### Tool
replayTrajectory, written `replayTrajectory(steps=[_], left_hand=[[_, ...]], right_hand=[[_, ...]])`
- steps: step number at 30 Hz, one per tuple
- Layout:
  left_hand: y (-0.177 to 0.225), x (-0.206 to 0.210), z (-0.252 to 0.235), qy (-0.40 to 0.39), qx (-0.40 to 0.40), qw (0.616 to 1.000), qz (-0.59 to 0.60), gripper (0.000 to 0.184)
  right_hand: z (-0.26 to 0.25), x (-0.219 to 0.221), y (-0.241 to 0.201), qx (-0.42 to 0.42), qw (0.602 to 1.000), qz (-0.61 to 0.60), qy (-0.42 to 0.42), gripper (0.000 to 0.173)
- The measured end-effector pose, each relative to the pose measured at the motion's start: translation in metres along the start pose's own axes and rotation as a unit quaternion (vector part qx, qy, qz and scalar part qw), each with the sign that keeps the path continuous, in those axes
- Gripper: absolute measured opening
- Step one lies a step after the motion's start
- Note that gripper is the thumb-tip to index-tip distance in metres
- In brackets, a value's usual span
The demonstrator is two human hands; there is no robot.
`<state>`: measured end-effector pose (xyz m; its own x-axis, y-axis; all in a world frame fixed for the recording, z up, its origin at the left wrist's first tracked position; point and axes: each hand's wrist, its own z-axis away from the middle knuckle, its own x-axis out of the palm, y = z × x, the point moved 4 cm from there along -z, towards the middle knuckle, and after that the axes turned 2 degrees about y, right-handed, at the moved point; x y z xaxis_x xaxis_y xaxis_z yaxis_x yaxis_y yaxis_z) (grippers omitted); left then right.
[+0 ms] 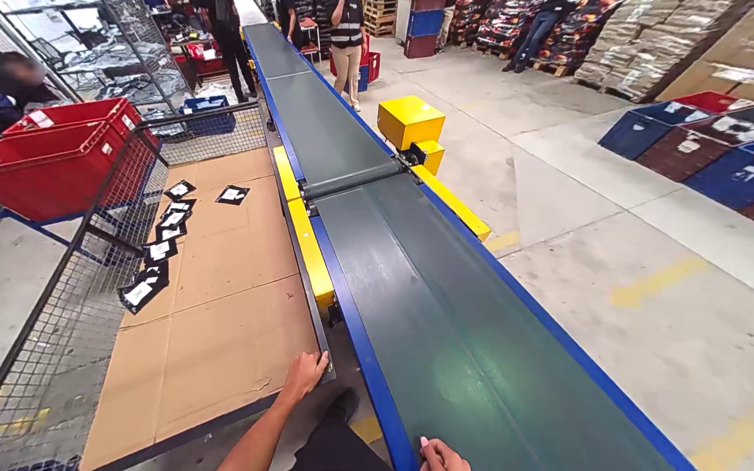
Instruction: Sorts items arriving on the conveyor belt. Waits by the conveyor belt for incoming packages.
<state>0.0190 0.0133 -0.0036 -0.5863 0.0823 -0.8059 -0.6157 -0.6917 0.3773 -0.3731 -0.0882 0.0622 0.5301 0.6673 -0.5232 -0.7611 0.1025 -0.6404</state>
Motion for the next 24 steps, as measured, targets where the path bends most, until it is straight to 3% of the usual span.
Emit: replayTrajectory(steps=[24], left_hand=[[0.005, -0.003, 0.003, -0.006, 0.001, 1.0, 0.007, 0.074]], right_hand=[[0.002, 0.001, -0.015, -0.034, 0.997, -0.064, -0.007, 0.033]])
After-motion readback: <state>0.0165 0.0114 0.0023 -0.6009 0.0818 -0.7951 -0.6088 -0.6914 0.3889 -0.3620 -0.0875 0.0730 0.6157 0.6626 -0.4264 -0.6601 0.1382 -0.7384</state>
